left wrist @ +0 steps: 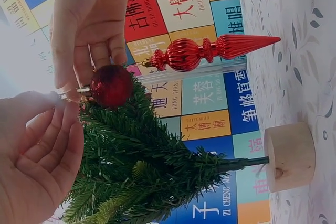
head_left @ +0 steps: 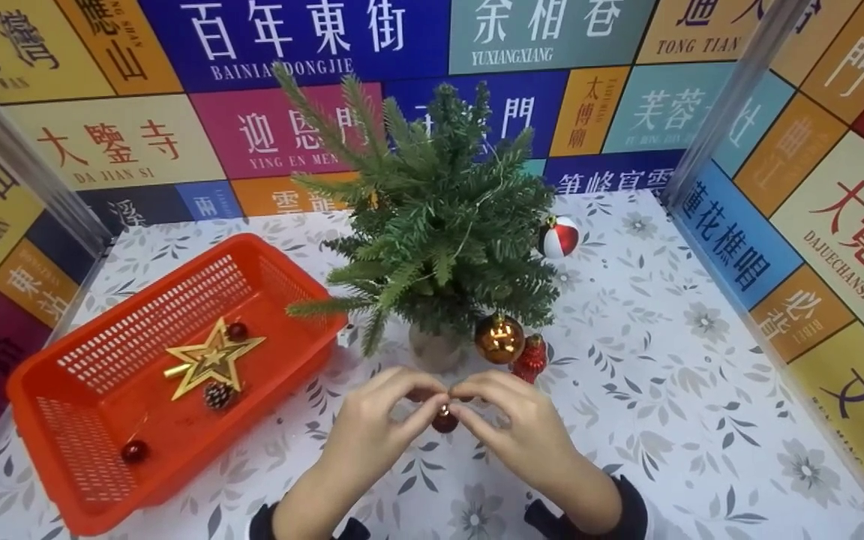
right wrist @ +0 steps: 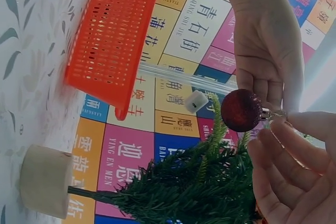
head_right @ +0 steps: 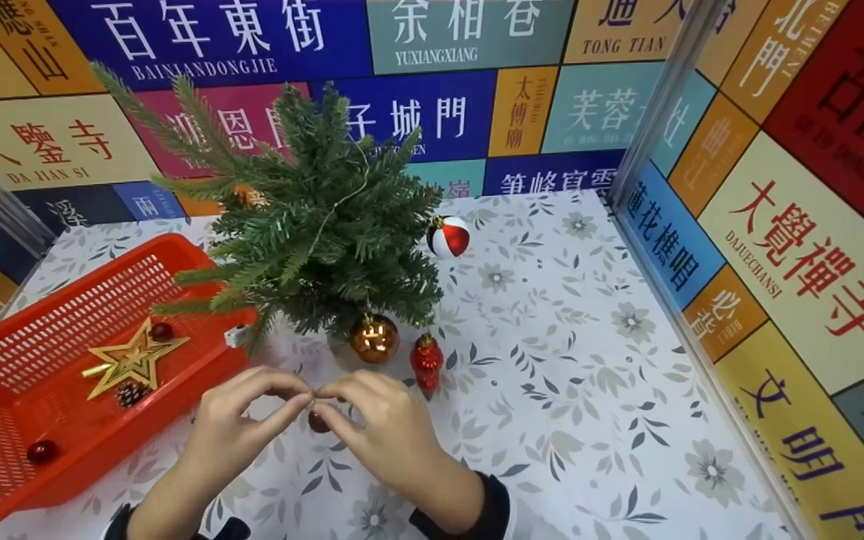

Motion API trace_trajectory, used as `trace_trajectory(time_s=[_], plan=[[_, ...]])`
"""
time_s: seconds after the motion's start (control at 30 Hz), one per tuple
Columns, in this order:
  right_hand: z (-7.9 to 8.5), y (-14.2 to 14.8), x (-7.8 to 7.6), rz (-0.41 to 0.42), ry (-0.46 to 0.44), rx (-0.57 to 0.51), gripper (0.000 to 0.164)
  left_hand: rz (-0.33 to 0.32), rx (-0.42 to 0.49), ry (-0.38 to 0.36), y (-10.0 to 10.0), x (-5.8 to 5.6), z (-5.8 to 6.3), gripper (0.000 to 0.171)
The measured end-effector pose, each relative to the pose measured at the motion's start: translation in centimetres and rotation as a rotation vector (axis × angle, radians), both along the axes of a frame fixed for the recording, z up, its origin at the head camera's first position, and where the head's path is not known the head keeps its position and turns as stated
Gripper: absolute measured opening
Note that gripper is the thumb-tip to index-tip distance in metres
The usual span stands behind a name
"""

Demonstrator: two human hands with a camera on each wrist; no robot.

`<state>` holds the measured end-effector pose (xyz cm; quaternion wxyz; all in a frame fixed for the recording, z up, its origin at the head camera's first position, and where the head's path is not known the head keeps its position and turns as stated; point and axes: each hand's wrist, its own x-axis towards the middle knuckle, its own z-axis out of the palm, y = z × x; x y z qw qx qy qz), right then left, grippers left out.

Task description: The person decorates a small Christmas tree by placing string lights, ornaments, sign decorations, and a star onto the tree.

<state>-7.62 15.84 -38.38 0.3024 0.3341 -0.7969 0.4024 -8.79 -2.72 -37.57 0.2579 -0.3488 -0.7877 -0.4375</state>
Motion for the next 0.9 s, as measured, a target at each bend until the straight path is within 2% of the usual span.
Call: trace_trajectory(time_s=[0.1, 0.33, 0.5, 0.67, 0.8, 0.9], plan=[[0.6, -0.1, -0.1, 0.013, 0.014, -0.01, 0.019, -0.003, 0.002, 0.032, -0.1, -0.1, 0.2, 0.016], [2.0, -0.8, -0.6, 0.006, 0.056, 0.0, 0.016, 0.009, 0.019, 0.054, -0.6, -0.5, 1.0, 0.016], [3.4, -1.3, -1.0, -0.058, 0.113, 0.046, 0.012, 0.004, 0.04, 0.081, -1.1, -1.2, 1.7, 0.017], [4.4, -1.8, -1.6, -0.116, 0.187, 0.069, 0.01, 0.017, 0.057, 0.065, -1.5, -1.4, 2.2, 0.017], [4.9, -2.2, -2.0, -0.165, 0.235, 0.079, 0.009, 0.061, 0.07, 0.041, -1.6, -1.6, 2.4, 0.015], [5.3, -2.6, -2.3, -0.235, 0.266, 0.111, 0.009, 0.121, 0.097, 0.004, -1.4, -1.9, 2.8, 0.012]])
